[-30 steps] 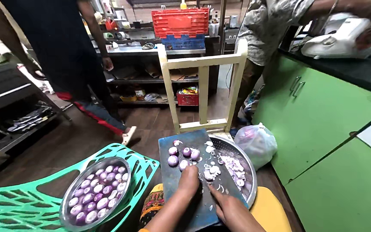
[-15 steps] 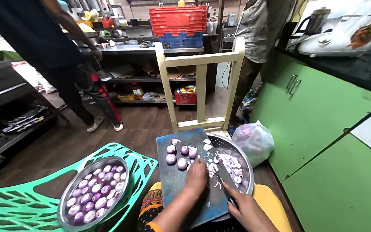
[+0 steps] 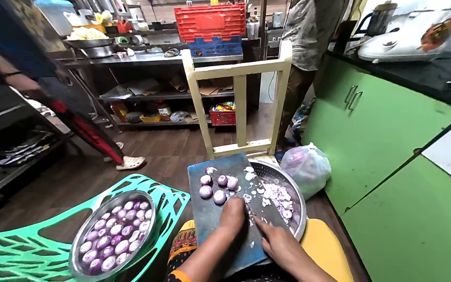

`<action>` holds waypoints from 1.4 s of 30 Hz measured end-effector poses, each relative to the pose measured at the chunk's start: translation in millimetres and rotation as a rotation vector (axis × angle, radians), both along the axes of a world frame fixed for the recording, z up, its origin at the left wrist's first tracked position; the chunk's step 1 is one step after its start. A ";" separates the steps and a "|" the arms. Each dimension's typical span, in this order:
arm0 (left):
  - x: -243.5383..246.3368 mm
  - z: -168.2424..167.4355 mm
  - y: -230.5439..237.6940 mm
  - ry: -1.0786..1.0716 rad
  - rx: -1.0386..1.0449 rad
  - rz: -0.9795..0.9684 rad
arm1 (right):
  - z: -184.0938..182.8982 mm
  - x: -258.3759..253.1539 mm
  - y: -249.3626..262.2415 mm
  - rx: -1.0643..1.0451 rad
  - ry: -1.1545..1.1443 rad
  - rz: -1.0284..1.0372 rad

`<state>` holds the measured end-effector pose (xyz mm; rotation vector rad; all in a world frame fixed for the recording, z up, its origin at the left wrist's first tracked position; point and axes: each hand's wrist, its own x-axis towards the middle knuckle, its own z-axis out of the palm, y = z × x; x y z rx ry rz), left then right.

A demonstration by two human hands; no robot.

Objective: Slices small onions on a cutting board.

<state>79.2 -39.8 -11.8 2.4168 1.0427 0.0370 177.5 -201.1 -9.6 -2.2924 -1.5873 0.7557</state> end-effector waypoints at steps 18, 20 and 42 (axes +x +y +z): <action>12.9 25.6 -6.3 0.188 0.023 -0.011 | 22.3 -9.7 -21.6 -0.078 -0.063 0.017; 11.9 19.7 -8.5 0.167 0.042 -0.021 | 17.0 -11.5 -4.9 -0.057 -0.047 0.010; 8.2 14.1 -6.2 0.165 0.009 0.002 | 5.1 -10.8 1.5 -0.093 -0.088 0.014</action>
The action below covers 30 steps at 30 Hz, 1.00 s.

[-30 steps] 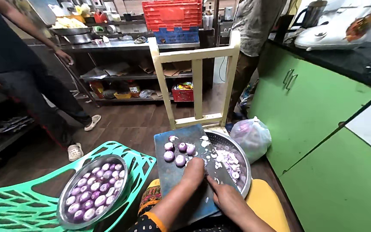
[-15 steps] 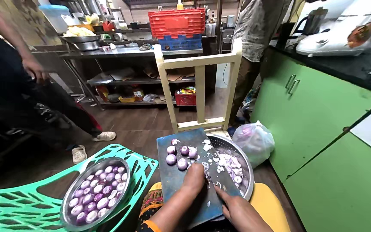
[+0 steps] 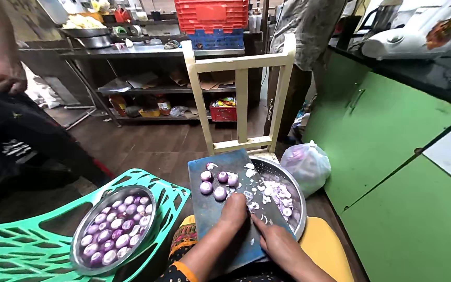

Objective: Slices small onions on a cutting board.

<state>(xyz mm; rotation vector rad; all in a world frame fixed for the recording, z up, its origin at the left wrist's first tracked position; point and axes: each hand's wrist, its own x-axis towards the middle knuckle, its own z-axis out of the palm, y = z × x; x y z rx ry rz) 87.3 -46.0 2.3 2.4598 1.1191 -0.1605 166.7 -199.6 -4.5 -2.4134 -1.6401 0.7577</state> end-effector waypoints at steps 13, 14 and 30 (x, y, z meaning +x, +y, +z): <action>-9.8 -1.1 0.2 -0.026 -0.028 0.015 | 9.9 -0.6 -22.1 -0.039 0.000 0.033; -9.6 -1.7 0.7 -0.030 -0.031 0.020 | 13.2 -0.9 -22.5 -0.019 0.007 0.033; -11.6 -2.7 -4.3 -0.013 -0.023 0.009 | -1.7 -7.7 -2.0 0.007 -0.012 0.029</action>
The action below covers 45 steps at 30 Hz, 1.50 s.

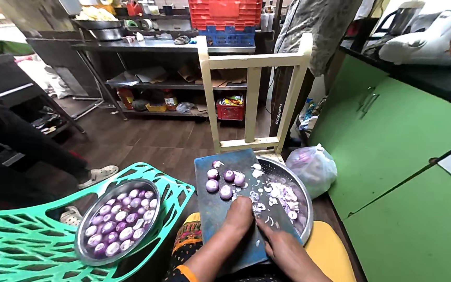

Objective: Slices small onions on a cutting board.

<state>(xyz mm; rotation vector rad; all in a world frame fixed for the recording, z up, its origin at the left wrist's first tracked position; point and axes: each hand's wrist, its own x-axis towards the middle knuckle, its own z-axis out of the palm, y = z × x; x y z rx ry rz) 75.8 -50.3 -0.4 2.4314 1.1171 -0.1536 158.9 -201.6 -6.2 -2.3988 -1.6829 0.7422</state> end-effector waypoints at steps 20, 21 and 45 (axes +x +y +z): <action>-6.9 -17.1 4.2 -0.103 0.033 0.037 | 3.0 -1.6 1.7 -0.027 -0.012 0.014; -7.5 -16.5 4.0 -0.096 0.033 0.042 | 4.2 -0.3 -6.5 -0.027 -0.010 0.026; -17.4 -14.9 26.6 -0.110 0.036 -0.067 | 11.7 5.8 -29.1 -0.012 0.077 0.068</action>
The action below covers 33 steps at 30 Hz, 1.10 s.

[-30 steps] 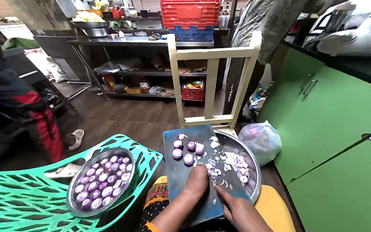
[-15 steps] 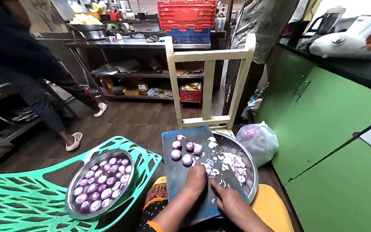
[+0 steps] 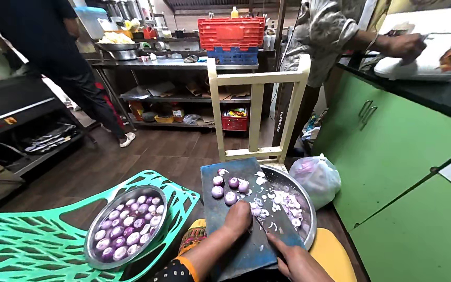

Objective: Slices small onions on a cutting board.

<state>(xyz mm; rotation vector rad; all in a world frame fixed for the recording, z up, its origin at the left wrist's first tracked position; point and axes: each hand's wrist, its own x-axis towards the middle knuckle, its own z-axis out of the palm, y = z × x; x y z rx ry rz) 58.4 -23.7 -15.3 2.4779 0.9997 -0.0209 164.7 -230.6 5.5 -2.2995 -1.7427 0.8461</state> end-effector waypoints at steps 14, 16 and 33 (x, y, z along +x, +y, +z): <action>-15.4 17.8 51.4 -0.024 0.041 0.016 | -4.6 58.1 29.5 0.131 -0.071 -0.318; -4.6 14.1 43.2 -0.097 -0.010 -0.052 | -7.0 43.7 26.7 0.146 -0.055 -0.275; 62.1 40.9 13.7 0.179 0.021 0.018 | 16.3 13.2 59.4 0.038 -0.060 -0.168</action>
